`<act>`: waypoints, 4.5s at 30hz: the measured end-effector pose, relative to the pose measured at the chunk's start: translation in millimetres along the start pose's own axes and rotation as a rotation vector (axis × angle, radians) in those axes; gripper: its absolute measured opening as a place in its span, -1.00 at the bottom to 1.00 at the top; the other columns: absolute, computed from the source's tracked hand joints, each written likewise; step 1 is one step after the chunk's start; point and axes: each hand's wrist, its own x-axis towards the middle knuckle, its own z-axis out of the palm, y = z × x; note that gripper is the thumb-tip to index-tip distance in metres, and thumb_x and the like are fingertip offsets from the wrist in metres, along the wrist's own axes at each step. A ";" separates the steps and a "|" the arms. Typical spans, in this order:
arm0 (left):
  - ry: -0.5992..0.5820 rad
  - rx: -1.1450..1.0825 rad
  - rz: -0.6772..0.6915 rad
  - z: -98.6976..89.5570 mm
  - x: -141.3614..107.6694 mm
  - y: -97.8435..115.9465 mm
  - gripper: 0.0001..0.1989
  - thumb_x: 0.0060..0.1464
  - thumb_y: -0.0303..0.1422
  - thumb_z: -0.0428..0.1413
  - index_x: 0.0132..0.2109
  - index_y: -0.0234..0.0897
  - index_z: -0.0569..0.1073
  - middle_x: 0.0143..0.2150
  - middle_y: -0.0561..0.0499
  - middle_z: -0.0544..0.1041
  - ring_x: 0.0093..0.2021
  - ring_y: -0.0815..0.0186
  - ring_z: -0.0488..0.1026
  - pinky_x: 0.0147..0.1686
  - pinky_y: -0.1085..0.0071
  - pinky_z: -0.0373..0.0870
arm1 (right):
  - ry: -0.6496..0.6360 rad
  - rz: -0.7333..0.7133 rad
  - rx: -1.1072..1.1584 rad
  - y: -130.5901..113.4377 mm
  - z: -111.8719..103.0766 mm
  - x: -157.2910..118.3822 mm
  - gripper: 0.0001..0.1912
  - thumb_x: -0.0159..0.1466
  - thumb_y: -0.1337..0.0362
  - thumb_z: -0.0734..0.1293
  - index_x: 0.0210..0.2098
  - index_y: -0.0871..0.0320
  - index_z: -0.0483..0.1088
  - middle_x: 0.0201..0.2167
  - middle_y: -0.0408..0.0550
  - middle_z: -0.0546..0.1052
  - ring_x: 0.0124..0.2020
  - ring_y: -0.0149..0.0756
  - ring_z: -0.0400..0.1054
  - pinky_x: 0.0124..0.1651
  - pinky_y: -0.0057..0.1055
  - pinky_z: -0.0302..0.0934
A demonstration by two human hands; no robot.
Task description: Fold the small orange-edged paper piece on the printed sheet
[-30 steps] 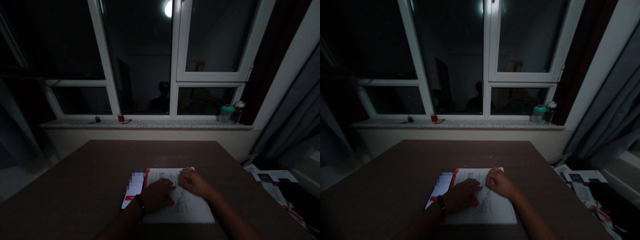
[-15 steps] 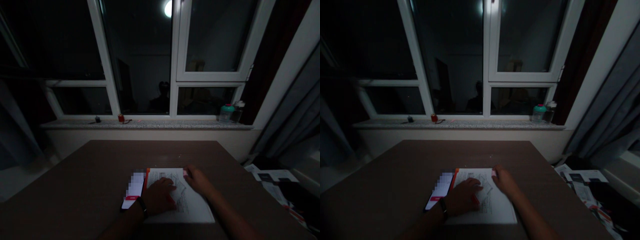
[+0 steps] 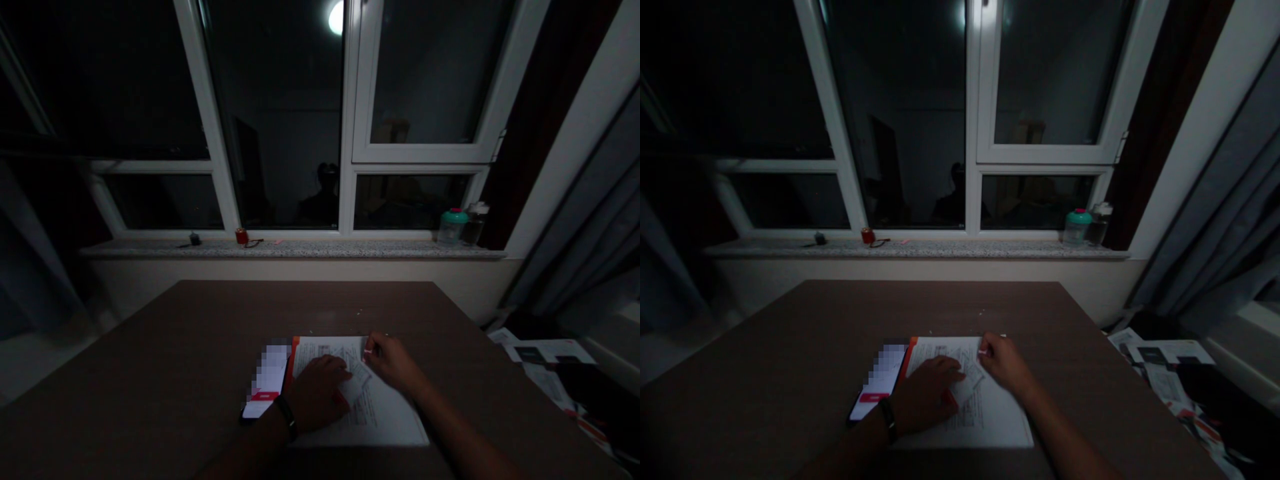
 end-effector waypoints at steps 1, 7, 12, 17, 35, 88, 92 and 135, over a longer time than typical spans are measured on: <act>-0.003 0.002 0.006 0.3 0.3 -1.3 -0.53 0.03 -0.30 0.21 0.11 -0.16 0.41 0.17 -0.05 0.39 0.18 0.04 0.26 0.18 0.10 0.19 | -0.004 -0.027 0.024 -0.4 1.6 -0.4 -0.95 0.15 0.38 0.32 -0.42 0.15 0.34 -0.50 -0.15 0.45 -0.44 -0.34 0.32 -0.37 -0.48 0.07; 0.007 0.014 0.050 1.8 1.2 -13.8 -0.50 0.02 -0.40 0.15 0.15 -0.15 0.39 0.21 -0.04 0.39 0.21 0.07 0.26 0.23 0.10 0.13 | -0.024 -0.159 0.083 -1.4 21.4 -2.8 -0.93 0.19 0.37 0.32 -0.41 0.12 0.33 -0.44 -0.16 0.46 -0.37 -0.33 0.35 -0.29 -0.49 0.12; -0.005 0.003 0.073 -2.1 2.4 -16.6 -0.51 0.06 -0.41 0.14 0.17 -0.18 0.39 0.18 -0.05 0.42 0.17 0.09 0.29 0.18 0.13 0.20 | -0.075 -0.230 0.064 -2.7 28.3 1.0 -0.89 0.17 0.45 0.27 -0.38 0.12 0.31 -0.43 -0.18 0.42 -0.39 -0.37 0.31 -0.32 -0.52 0.09; -0.030 -0.002 0.084 -3.0 3.2 -17.5 -0.54 0.10 -0.44 0.12 0.17 -0.15 0.38 0.18 -0.04 0.41 0.16 0.11 0.30 0.18 0.13 0.21 | -0.144 -0.220 0.058 -4.1 25.1 4.7 -0.87 0.13 0.48 0.27 -0.42 0.13 0.29 -0.51 -0.24 0.36 -0.46 -0.41 0.26 -0.38 -0.54 0.03; -0.057 0.001 0.076 0.5 5.1 -21.4 -0.48 0.09 -0.43 0.17 0.21 -0.14 0.36 0.23 -0.07 0.37 0.21 0.05 0.26 0.17 0.09 0.23 | -0.109 -0.073 0.180 7.7 34.5 6.2 -0.88 0.11 0.44 0.32 -0.42 0.13 0.28 -0.54 -0.26 0.34 -0.51 -0.42 0.21 -0.43 -0.55 0.02; -0.069 -0.003 0.069 -4.5 2.7 -18.8 -0.51 0.10 -0.42 0.22 0.18 -0.18 0.40 0.23 -0.09 0.38 0.21 0.05 0.27 0.16 0.11 0.26 | -0.254 -0.091 0.307 2.5 26.6 -4.3 -0.80 0.02 0.46 0.36 -0.51 0.13 0.22 -0.52 -0.26 0.38 -0.49 -0.44 0.20 -0.43 -0.56 0.03; -0.047 0.012 0.089 -0.3 3.6 -23.1 -0.52 0.10 -0.41 0.23 0.17 -0.19 0.41 0.23 -0.08 0.39 0.20 0.06 0.28 0.19 0.11 0.23 | -0.267 -0.102 0.316 2.7 26.0 -6.0 -0.81 0.02 0.47 0.34 -0.50 0.13 0.24 -0.53 -0.27 0.38 -0.51 -0.44 0.21 -0.43 -0.55 0.03; -0.052 -0.136 -0.007 3.0 0.0 -20.9 -0.42 0.05 -0.32 0.27 0.21 -0.16 0.33 0.27 -0.09 0.34 0.31 0.03 0.16 0.28 0.04 0.09 | 0.132 -0.105 0.109 11.1 25.3 8.3 -0.87 0.22 0.26 0.31 -0.43 0.13 0.30 -0.52 -0.17 0.41 -0.47 -0.36 0.28 -0.39 -0.48 0.08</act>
